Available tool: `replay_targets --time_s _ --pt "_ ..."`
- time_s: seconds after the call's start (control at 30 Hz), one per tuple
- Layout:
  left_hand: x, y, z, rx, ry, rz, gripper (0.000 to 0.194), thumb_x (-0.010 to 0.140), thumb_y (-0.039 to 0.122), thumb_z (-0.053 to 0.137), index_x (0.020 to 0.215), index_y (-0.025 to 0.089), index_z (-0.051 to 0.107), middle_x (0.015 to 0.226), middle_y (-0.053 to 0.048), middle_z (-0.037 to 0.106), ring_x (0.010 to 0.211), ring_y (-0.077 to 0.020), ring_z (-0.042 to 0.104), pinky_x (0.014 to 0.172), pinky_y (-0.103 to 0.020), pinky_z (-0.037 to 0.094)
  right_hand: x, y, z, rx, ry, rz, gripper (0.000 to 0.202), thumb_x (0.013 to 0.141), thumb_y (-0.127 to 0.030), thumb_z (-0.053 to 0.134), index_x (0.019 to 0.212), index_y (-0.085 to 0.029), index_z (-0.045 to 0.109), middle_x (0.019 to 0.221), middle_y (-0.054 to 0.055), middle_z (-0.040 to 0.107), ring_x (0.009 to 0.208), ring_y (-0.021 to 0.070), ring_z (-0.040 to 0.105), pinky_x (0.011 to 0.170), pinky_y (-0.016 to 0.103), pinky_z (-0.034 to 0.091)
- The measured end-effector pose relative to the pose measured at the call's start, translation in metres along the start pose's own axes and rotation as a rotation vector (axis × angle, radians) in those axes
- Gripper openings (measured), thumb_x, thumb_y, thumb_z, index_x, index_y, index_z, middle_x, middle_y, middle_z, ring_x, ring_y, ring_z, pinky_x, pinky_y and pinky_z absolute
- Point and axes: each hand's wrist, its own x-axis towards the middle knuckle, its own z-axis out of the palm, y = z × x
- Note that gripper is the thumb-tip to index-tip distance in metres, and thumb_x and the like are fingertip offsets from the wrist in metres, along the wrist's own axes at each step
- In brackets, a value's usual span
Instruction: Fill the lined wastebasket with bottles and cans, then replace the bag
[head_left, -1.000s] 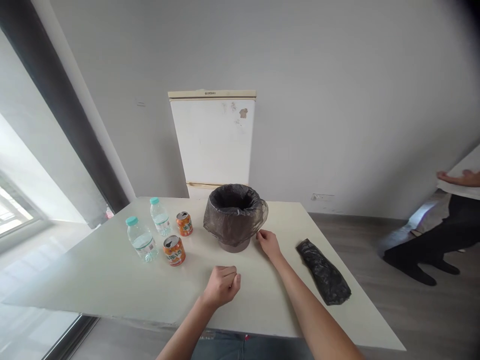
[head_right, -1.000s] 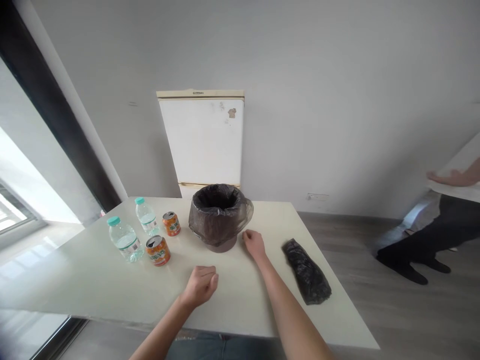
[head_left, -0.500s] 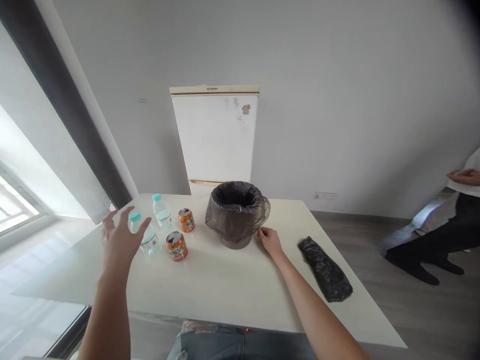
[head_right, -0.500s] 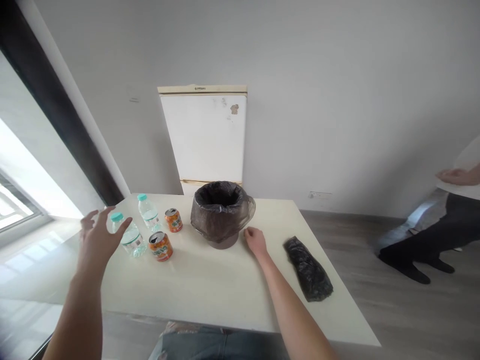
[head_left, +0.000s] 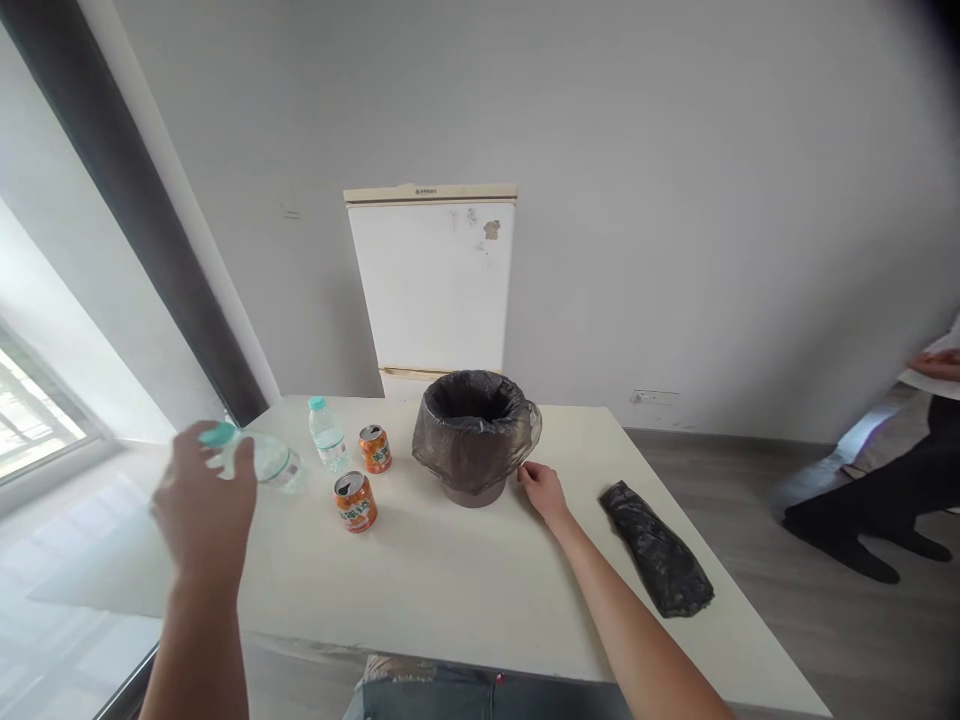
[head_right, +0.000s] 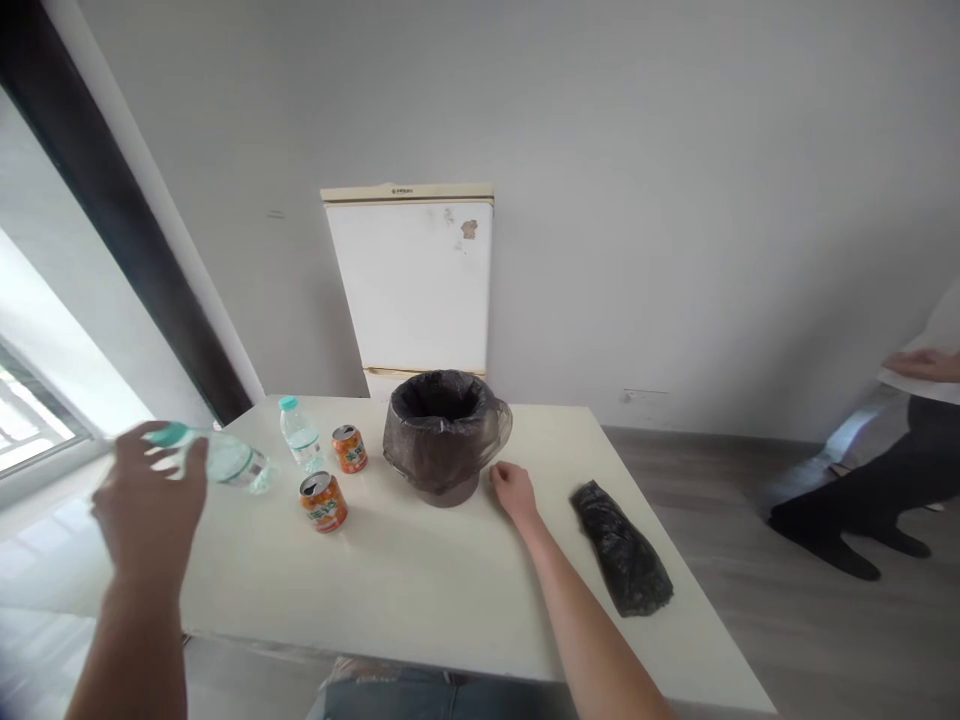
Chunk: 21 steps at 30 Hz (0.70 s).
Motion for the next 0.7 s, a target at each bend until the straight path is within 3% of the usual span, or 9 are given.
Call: replay_targets --time_s 0.1,0.13,0.17,0.23,0.33,0.43,0.57,0.7 --pt "0.008 0.058 -0.034 -0.335 0.266 0.130 0.065 0.084 0.036 0.075 0.144 0.025 0.053 0.112 -0.004 0.071 0.092 -0.0229 0.074 0.077 -0.038 0.062 0.000 0.002 0.001 0.003 0.006 0.008 0.033 0.085 -0.040 0.044 0.060 -0.023 0.057 0.058 0.001 0.059 0.061 0.0194 0.052 0.059 0.029 0.032" --pt "0.011 0.080 -0.041 -0.396 0.295 0.179 0.065 0.084 0.033 0.074 0.145 0.024 0.053 0.113 -0.005 0.070 0.093 -0.0216 0.073 0.076 -0.036 0.062 0.000 0.002 0.001 0.003 0.006 0.010 0.033 0.085 -0.040 0.044 0.060 -0.023 0.057 0.059 0.001 0.059 0.061 0.0194 0.052 0.060 0.029 0.032" --pt "0.014 0.102 -0.044 -0.439 0.310 0.222 0.063 0.085 0.032 0.073 0.144 0.023 0.055 0.114 -0.005 0.069 0.091 -0.0199 0.073 0.072 -0.033 0.062 0.000 0.002 0.001 0.003 0.005 0.010 0.033 0.085 -0.040 0.044 0.060 -0.022 0.057 0.059 0.001 0.059 0.061 0.0194 0.052 0.060 0.029 0.032" --pt "0.020 0.145 -0.039 -0.543 0.157 0.280 0.053 0.088 0.032 0.071 0.140 0.024 0.059 0.119 -0.006 0.068 0.092 -0.0176 0.072 0.070 -0.028 0.061 0.000 0.002 0.000 0.002 0.002 0.009 0.034 0.085 -0.041 0.044 0.060 -0.022 0.058 0.059 0.001 0.059 0.061 0.0192 0.052 0.060 0.029 0.031" --pt "0.030 0.196 -0.009 -0.545 -0.186 0.390 0.039 0.093 0.032 0.068 0.131 0.025 0.063 0.110 -0.004 0.070 0.092 -0.0172 0.070 0.073 -0.028 0.059 0.000 0.001 -0.001 0.001 -0.003 0.007 0.034 0.086 -0.041 0.044 0.061 -0.022 0.058 0.059 0.001 0.058 0.061 0.0190 0.051 0.060 0.029 0.031" --pt "0.037 0.231 0.034 -0.500 -0.473 0.537 0.032 0.095 0.031 0.067 0.126 0.024 0.064 0.105 -0.004 0.070 0.087 -0.0174 0.068 0.079 -0.032 0.055 -0.001 0.001 -0.001 0.000 -0.008 0.011 0.034 0.087 -0.040 0.043 0.061 -0.022 0.056 0.059 0.001 0.057 0.061 0.0187 0.050 0.060 0.029 0.032" --pt "0.033 0.259 0.089 -0.309 -0.728 0.681 0.030 0.091 0.031 0.070 0.118 0.018 0.066 0.094 -0.004 0.070 0.083 -0.0188 0.066 0.077 -0.032 0.050 0.000 0.000 -0.001 0.000 -0.018 0.020 0.033 0.087 -0.039 0.044 0.062 -0.022 0.055 0.059 0.000 0.056 0.061 0.0178 0.050 0.061 0.028 0.032" --pt "0.018 0.272 0.135 -0.039 -0.903 0.842 0.034 0.083 0.036 0.078 0.112 0.021 0.070 0.107 -0.007 0.074 0.098 -0.0255 0.068 0.079 -0.031 0.051 -0.001 0.000 -0.002 -0.001 -0.024 0.027 0.032 0.088 -0.038 0.043 0.063 -0.022 0.055 0.059 -0.001 0.055 0.061 0.0170 0.050 0.061 0.028 0.031"
